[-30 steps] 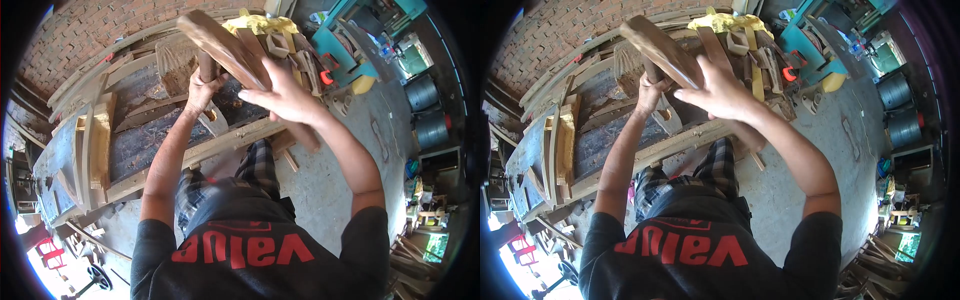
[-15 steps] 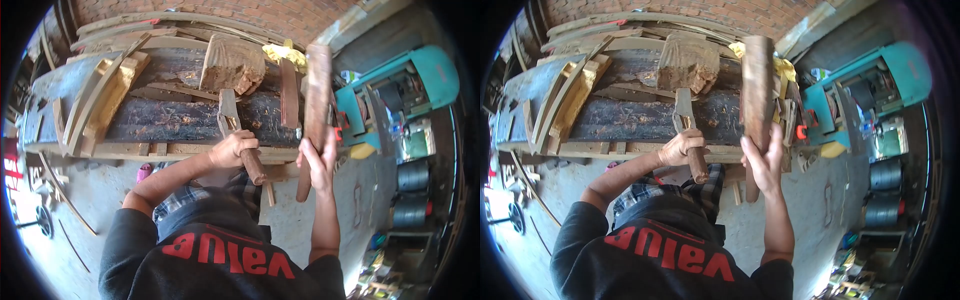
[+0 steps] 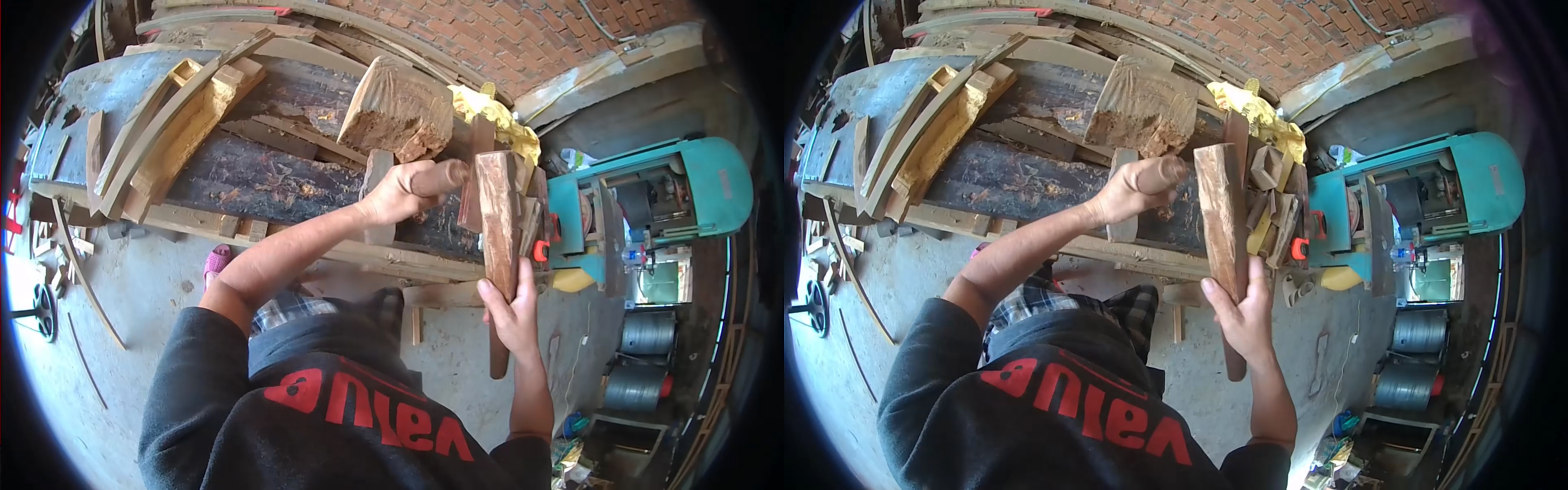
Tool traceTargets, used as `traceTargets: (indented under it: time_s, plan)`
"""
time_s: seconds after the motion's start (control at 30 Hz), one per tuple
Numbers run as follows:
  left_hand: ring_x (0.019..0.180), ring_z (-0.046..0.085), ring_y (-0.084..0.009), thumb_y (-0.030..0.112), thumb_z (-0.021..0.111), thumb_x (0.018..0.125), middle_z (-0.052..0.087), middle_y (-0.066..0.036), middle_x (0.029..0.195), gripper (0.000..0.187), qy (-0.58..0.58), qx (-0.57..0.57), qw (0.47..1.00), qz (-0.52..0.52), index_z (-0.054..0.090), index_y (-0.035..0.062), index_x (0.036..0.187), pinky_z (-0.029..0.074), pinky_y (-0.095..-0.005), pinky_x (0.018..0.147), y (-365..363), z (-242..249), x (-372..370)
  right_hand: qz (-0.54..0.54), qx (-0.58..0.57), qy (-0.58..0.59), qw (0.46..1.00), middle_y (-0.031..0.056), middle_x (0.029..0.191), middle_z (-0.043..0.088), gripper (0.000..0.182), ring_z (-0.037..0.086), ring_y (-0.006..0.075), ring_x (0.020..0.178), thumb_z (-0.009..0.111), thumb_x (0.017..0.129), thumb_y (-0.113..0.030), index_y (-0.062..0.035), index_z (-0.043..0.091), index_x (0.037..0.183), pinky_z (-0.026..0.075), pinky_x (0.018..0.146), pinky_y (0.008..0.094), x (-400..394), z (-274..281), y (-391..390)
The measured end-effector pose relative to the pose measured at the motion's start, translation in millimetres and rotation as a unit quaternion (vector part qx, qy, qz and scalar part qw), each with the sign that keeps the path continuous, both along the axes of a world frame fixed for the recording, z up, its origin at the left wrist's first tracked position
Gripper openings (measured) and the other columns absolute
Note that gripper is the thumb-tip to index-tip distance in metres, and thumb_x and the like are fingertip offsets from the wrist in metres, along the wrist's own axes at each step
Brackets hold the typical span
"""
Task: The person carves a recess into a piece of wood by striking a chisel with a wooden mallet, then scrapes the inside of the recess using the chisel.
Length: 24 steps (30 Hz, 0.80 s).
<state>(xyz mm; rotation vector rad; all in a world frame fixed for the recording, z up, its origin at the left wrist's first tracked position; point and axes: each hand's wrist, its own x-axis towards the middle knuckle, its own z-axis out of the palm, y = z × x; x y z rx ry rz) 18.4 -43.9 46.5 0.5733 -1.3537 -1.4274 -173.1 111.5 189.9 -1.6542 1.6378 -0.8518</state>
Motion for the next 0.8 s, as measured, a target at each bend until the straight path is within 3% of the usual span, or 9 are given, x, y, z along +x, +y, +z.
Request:
traceTargets:
  time_s: [0.03, 0.13, 0.23, 0.33, 0.4, 0.5, 0.6, 0.7, 0.8]
  plan:
    - [0.091, 0.058, -0.0071, 0.007, 0.07, 0.082, 0.065, 0.002, 0.095, 0.03, 0.003, -0.018, 1.0, 0.012, 0.06, 0.0058, 0.11, 0.048, -0.026, 0.084, -4.9, 0.4, 2.0, -0.028, 0.044, -0.02, 0.998, 0.0033, 0.086, 0.055, 0.041, 0.053, 0.0081, 0.059, 0.07, 0.085, -0.015, -0.0011, 0.046, 0.115, 0.046, 0.051, 0.0236, 1.9, 6.2, -3.5]
    - [0.098, 0.057, -0.0083, 0.009, 0.072, 0.081, 0.066, 0.0, 0.102, 0.04, -0.069, 0.045, 0.997, -0.005, 0.059, 0.0066, 0.119, 0.045, -0.0259, 0.092, -10.3, 15.0, 9.3, 0.006, -0.168, -0.143, 0.975, 0.0066, 0.081, 0.056, 0.03, 0.054, 0.0106, 0.059, 0.06, 0.089, -0.013, 0.0001, 0.046, 0.112, 0.047, 0.054, 0.0245, 0.2, 28.8, -4.5]
    - [0.101, 0.057, -0.0088, 0.01, 0.073, 0.081, 0.066, -0.001, 0.106, 0.043, -0.083, 0.034, 0.996, -0.019, 0.058, 0.0064, 0.121, 0.044, -0.0275, 0.094, -14.4, 14.0, 1.7, 0.056, -0.295, -0.047, 0.953, 0.0076, 0.079, 0.057, 0.033, 0.055, 0.0125, 0.058, 0.056, 0.09, -0.011, 0.0015, 0.045, 0.119, 0.047, 0.053, 0.0252, -12.5, 25.9, -19.0]
    - [0.098, 0.057, -0.0089, 0.01, 0.073, 0.08, 0.065, -0.001, 0.103, 0.042, -0.044, 0.015, 0.999, -0.014, 0.058, 0.006, 0.119, 0.045, -0.0275, 0.092, -20.2, 2.7, -7.3, 0.068, -0.088, 0.111, 0.988, 0.0036, 0.075, 0.057, 0.036, 0.054, 0.0092, 0.057, 0.065, 0.088, -0.014, 0.0005, 0.046, 0.115, 0.045, 0.05, 0.0247, -2.4, -0.1, -33.9]
    - [0.095, 0.057, -0.0088, 0.01, 0.074, 0.08, 0.064, 0.0, 0.1, 0.04, -0.011, 0.011, 1.0, 0.0, 0.058, 0.0058, 0.116, 0.045, -0.0275, 0.09, -25.5, 10.3, 0.2, -0.022, 0.059, -0.013, 0.998, 0.0022, 0.078, 0.058, 0.04, 0.051, 0.0064, 0.052, 0.069, 0.087, -0.016, -0.0006, 0.046, 0.115, 0.043, 0.044, 0.0228, 2.5, 10.0, -29.7]
    - [0.075, 0.051, -0.0061, 0.012, 0.075, 0.08, 0.055, 0.005, 0.079, 0.021, -0.031, 0.083, 0.996, -0.012, 0.056, 0.0092, 0.089, 0.045, -0.0251, 0.073, -30.5, 13.3, 15.2, -0.02, -0.092, -0.08, 0.992, 0.0025, 0.08, 0.057, 0.036, 0.05, 0.0063, 0.051, 0.067, 0.089, -0.016, -0.0006, 0.045, 0.113, 0.043, 0.043, 0.022, 2.8, 30.3, -29.8]
    - [0.071, 0.049, -0.0063, 0.013, 0.075, 0.079, 0.053, 0.006, 0.075, 0.022, -0.057, 0.06, 0.997, -0.006, 0.054, 0.0091, 0.084, 0.044, -0.0256, 0.069, -34.6, 14.7, 11.6, -0.011, -0.232, -0.101, 0.967, 0.0058, 0.082, 0.057, 0.039, 0.053, 0.0075, 0.057, 0.065, 0.09, -0.018, -0.0012, 0.043, 0.117, 0.044, 0.048, 0.0232, 5.9, 33.6, -30.5]
    - [0.081, 0.052, -0.0073, 0.011, 0.076, 0.078, 0.058, 0.003, 0.086, 0.03, -0.075, 0.043, 0.996, -0.002, 0.056, 0.0071, 0.099, 0.044, -0.026, 0.078, -27.9, 18.3, 8.6, 0.036, -0.031, 0.056, 0.997, 0.0048, 0.081, 0.058, 0.039, 0.052, 0.0077, 0.055, 0.068, 0.088, -0.021, -0.0014, 0.046, 0.115, 0.043, 0.046, 0.0238, 6.4, 8.0, -41.2]
    - [0.092, 0.055, -0.0082, 0.009, 0.076, 0.076, 0.063, 0.001, 0.096, 0.042, -0.091, 0.029, 0.995, 0.009, 0.057, 0.0051, 0.114, 0.045, -0.0265, 0.088, -29.7, 17.5, 11.3, 0.019, 0.037, 0.008, 0.999, 0.0032, 0.084, 0.06, 0.035, 0.051, 0.0048, 0.055, 0.069, 0.088, -0.02, -0.0036, 0.048, 0.111, 0.042, 0.044, 0.0207, 2.5, 22.5, -45.2]
